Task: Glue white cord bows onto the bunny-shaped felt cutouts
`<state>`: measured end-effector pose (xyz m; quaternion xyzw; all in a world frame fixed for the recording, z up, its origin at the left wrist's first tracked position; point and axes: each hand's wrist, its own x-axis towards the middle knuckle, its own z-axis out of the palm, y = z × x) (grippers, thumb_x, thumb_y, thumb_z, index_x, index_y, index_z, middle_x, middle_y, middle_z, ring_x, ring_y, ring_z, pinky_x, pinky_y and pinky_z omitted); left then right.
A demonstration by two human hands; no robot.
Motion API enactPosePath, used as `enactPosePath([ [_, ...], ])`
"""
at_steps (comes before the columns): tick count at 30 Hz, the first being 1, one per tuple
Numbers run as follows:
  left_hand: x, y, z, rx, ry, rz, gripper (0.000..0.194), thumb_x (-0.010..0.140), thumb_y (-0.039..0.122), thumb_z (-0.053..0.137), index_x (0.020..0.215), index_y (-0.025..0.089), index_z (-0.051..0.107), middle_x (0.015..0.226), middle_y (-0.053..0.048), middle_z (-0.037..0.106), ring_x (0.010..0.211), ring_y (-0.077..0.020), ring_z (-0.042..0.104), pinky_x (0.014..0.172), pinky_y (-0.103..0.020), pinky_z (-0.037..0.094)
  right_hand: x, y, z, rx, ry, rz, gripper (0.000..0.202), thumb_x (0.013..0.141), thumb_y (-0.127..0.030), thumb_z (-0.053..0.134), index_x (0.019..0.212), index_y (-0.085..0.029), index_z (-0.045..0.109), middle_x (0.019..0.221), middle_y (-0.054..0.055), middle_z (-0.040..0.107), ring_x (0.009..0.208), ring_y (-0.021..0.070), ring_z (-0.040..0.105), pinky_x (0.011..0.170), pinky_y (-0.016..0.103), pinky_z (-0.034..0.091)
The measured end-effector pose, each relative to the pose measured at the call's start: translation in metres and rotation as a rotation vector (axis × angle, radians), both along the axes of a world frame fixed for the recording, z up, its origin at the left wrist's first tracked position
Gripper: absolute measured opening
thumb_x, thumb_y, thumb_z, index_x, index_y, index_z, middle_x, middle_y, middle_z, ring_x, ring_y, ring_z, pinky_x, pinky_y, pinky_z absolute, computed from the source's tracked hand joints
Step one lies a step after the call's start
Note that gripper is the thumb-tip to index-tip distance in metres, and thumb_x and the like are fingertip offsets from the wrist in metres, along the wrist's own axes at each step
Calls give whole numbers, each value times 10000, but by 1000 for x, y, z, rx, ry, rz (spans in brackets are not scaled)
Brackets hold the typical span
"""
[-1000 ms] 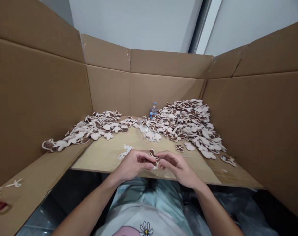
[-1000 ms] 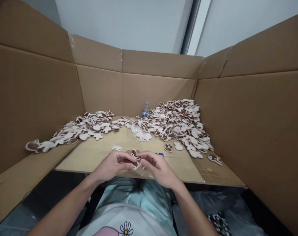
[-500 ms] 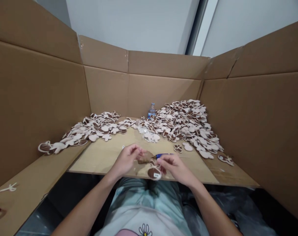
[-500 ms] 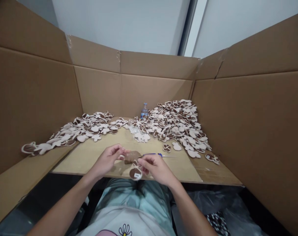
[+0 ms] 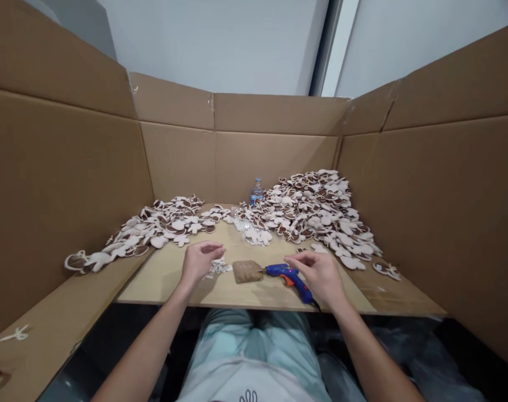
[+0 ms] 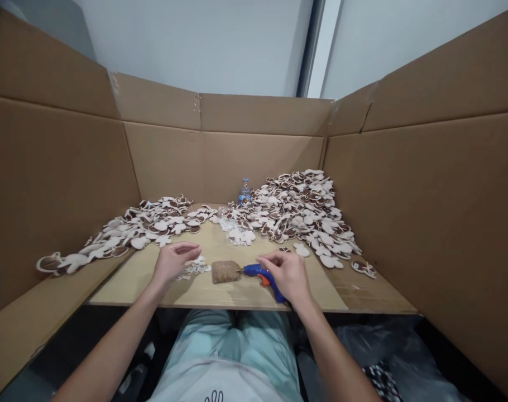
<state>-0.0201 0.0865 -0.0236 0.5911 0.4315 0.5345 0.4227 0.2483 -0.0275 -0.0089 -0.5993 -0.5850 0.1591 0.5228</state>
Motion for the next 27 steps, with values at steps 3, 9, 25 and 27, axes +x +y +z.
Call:
enactPosePath([
  [3,-4,28,2,31,41,92,324,641,443,774,664,129,698,615,-48,686,584,-167,612,611,-287,507,1,1,0,25,-27,-18,359,815,-455,615,649,-156,727,618,76,731,565,214,662,534,289,469],
  [9,-2,88,9,62,246,253,394,819,414,635,538,139,603,514,-13,598,541,-160,581,551,-273,461,4,8,-7,-1,-91,-14,264,816,-404,611,807,-180,751,663,61,748,603,229,688,549,290,476],
  [25,-1,142,-20,128,807,181,312,896,305,625,1167,151,608,1259,-108,594,1134,-271,578,953,-509,474,7,4,-13,-484,-480,-161,217,662,-317,769,571,-181,627,634,102,689,557,207,604,476,271,343],
  [27,-1,140,-20,124,802,158,307,901,304,618,1170,156,607,1263,-108,591,1125,-267,582,945,-500,482,5,3,-11,-498,-471,-136,212,667,-312,755,563,-191,616,611,71,680,534,181,584,464,260,330],
])
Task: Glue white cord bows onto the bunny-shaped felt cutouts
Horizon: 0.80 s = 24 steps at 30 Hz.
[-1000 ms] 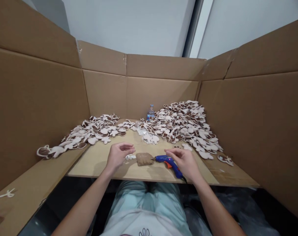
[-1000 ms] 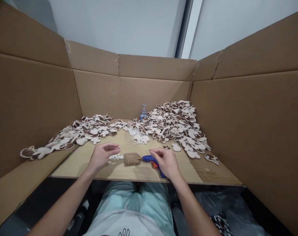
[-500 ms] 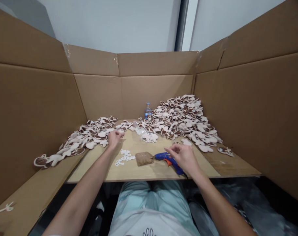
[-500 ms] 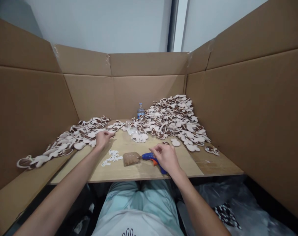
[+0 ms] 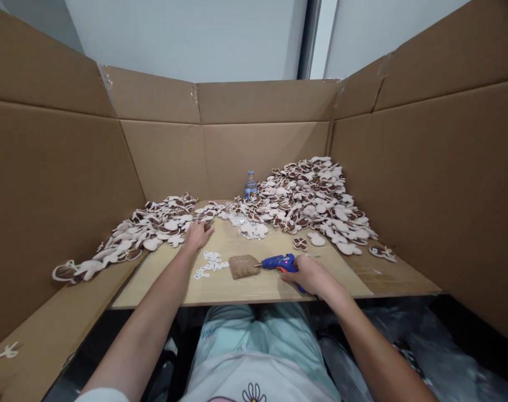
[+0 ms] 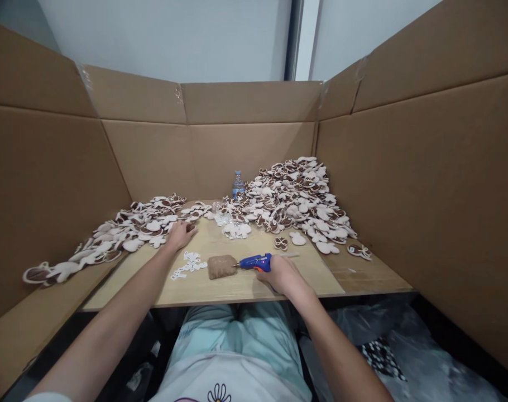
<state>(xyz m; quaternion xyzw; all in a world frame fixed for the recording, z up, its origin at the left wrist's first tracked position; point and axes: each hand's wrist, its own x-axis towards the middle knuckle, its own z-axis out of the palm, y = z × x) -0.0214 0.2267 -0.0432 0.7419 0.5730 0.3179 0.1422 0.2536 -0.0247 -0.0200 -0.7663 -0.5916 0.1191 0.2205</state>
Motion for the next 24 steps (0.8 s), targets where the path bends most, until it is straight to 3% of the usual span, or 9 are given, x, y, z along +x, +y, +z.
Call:
enactPosePath([
  [5,-5,-9,3,-58,-118,-26,297,920,301,592,1181,160,597,1208,-100,615,1025,-234,627,862,-444,537,2,0,-1,-31,28,19,209,599,-190,758,496,-192,576,529,50,634,506,190,577,455,266,328],
  [9,-11,-18,5,-117,-286,16,286,919,303,596,1157,143,600,1136,-89,639,947,-213,648,802,-410,558,4,3,-7,23,55,27,173,629,-85,668,522,-189,580,586,67,664,566,200,602,488,266,344],
  [13,-10,-36,10,-161,-492,0,195,863,291,669,939,112,653,916,-59,691,792,-180,667,709,-343,561,7,7,-10,78,129,55,130,688,-107,605,597,-200,597,590,46,661,537,180,592,485,264,376],
  [15,-7,-51,15,-171,-609,-46,219,747,290,773,797,110,658,784,-56,705,725,-187,676,663,-312,553,9,9,-10,105,161,63,111,726,-147,577,636,-210,586,575,25,643,512,168,582,473,262,388],
  [18,0,-84,24,-184,-766,-135,320,598,332,851,781,125,688,779,-74,734,757,-219,696,689,-321,561,9,10,-9,178,281,76,52,735,-168,540,721,-218,543,609,-7,622,537,162,600,491,259,429],
  [22,12,-133,30,-224,-922,-242,366,575,406,838,802,147,716,876,-83,759,860,-237,709,799,-362,570,-2,7,-7,228,634,151,168,752,-190,480,917,-217,500,540,-73,536,445,152,556,459,266,444],
  [24,19,-152,32,-249,-971,-275,357,590,404,830,817,151,720,891,-77,761,869,-233,712,825,-375,572,-10,4,-4,280,617,165,250,767,-211,493,1016,-201,497,557,-68,551,462,152,548,487,270,444],
])
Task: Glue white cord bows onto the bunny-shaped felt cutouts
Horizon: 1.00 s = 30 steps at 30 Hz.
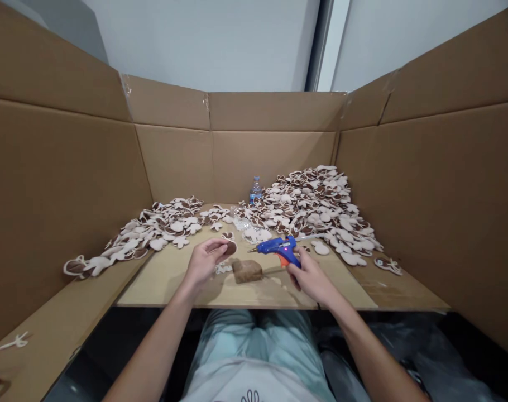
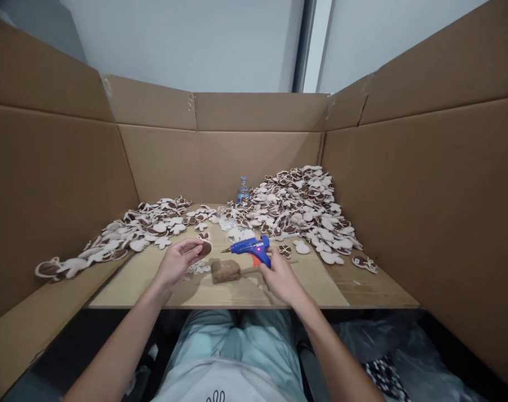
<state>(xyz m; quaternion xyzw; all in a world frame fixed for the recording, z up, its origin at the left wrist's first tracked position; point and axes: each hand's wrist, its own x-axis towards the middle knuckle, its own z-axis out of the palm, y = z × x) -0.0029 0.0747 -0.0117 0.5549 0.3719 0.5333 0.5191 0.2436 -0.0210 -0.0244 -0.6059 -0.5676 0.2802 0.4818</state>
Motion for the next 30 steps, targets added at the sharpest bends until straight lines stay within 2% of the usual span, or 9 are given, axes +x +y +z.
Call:
enactPosePath([
  [4,6,-25,7,-3,-61,-34,324,633,368,822,856,151,731,931,-71,764,901,-231,710,876,-386,564,-13,-8,8,141,-116,-44,351,777,-340,608,1074,-184,504,776,3,652,671,178,605,626,283,464],
  [8,5,-38,14,22,-46,-58,276,656,315,825,859,142,750,915,-78,776,900,-235,717,900,-376,557,-20,-14,13,174,-245,-101,287,798,-475,606,795,-205,512,606,-30,555,548,157,514,534,266,386],
  [10,3,-43,16,10,-47,-74,266,661,292,825,864,135,758,908,-87,782,880,-236,726,898,-375,559,-23,-16,14,190,-277,-107,291,808,-477,589,734,-212,492,559,-42,515,500,141,470,503,258,353],
  [15,2,-51,18,-7,-78,-71,242,653,255,830,857,140,771,889,-76,790,855,-225,732,850,-344,584,-28,-21,15,199,-314,-113,239,808,-429,577,740,-209,511,537,-38,530,473,135,466,485,247,339],
  [30,2,-57,21,-45,-153,-75,233,657,245,835,860,148,774,882,-59,785,836,-185,721,798,-288,594,-28,-23,18,290,-387,-144,196,802,-359,566,693,-216,487,490,-55,484,443,119,406,452,235,295],
])
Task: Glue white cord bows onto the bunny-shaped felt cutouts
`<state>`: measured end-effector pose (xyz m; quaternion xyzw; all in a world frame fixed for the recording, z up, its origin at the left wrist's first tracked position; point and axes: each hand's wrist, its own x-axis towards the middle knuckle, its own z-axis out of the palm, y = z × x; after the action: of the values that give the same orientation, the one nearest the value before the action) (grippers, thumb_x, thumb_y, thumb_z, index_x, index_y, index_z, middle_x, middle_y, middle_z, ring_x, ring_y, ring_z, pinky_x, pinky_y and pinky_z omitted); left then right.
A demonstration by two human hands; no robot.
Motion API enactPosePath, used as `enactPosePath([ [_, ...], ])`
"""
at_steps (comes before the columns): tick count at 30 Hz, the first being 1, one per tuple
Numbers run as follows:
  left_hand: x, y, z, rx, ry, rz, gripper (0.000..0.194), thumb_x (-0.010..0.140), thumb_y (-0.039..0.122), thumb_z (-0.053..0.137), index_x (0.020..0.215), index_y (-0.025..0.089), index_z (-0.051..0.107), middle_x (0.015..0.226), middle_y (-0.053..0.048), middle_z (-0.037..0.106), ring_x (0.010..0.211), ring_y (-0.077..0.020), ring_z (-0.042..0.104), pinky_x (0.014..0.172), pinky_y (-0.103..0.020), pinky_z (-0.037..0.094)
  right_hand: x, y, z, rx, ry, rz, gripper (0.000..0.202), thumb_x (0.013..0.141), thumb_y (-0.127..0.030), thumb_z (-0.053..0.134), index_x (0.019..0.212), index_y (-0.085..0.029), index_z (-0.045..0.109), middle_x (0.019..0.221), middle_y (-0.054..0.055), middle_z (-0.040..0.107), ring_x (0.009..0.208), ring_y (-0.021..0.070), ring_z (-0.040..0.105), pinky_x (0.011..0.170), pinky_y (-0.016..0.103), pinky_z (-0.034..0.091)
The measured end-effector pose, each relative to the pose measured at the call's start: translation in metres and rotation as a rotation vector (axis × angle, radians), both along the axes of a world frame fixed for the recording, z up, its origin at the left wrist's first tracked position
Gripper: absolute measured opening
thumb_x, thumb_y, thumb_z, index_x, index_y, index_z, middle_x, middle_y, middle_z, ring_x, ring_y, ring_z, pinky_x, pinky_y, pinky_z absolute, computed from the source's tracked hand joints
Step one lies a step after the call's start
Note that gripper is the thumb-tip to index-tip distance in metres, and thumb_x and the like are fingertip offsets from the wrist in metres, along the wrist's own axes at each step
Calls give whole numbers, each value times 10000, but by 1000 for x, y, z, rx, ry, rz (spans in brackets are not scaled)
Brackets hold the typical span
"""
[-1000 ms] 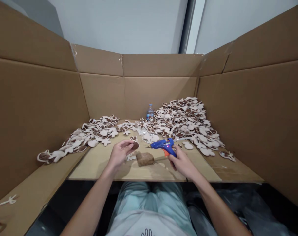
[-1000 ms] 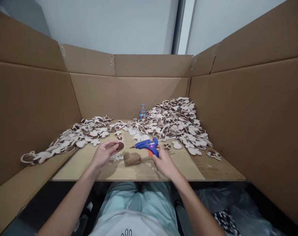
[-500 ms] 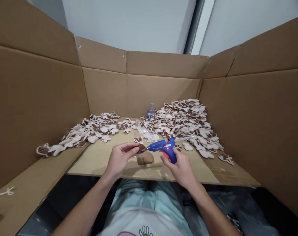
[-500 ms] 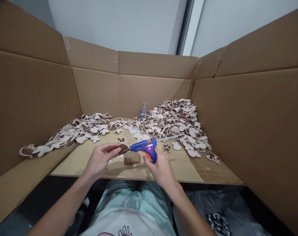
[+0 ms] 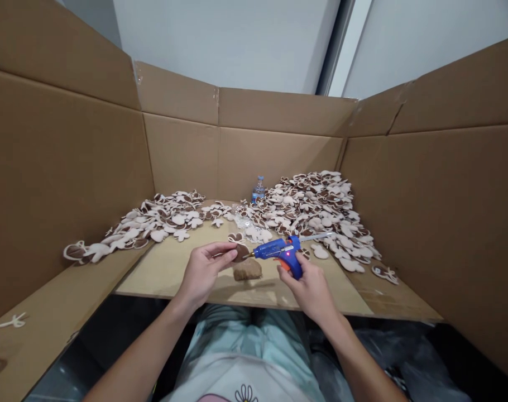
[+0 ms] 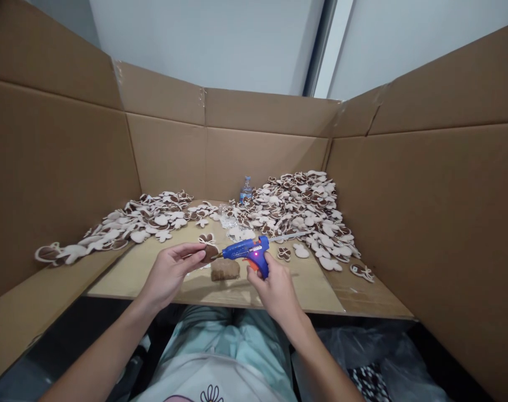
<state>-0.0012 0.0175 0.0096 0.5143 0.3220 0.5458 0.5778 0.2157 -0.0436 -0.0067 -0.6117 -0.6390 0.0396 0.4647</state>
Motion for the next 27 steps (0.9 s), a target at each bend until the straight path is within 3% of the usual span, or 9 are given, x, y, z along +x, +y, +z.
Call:
enactPosePath([
  [16,1,-1,0,-7,-34,5,248,652,252,842,863,144,770,890,-60,777,844,-185,712,807,-307,595,-2,-3,2,65,-40,-37,218,797,-344,552,646,-231,442,452,-94,353,400,96,266,417,235,231],
  [27,1,-2,1,-15,-50,6,240,650,234,837,857,138,764,888,-65,780,849,-189,719,821,-311,589,-3,-4,1,67,-45,-50,205,802,-336,545,652,-232,452,450,-97,315,401,99,255,423,241,232],
])
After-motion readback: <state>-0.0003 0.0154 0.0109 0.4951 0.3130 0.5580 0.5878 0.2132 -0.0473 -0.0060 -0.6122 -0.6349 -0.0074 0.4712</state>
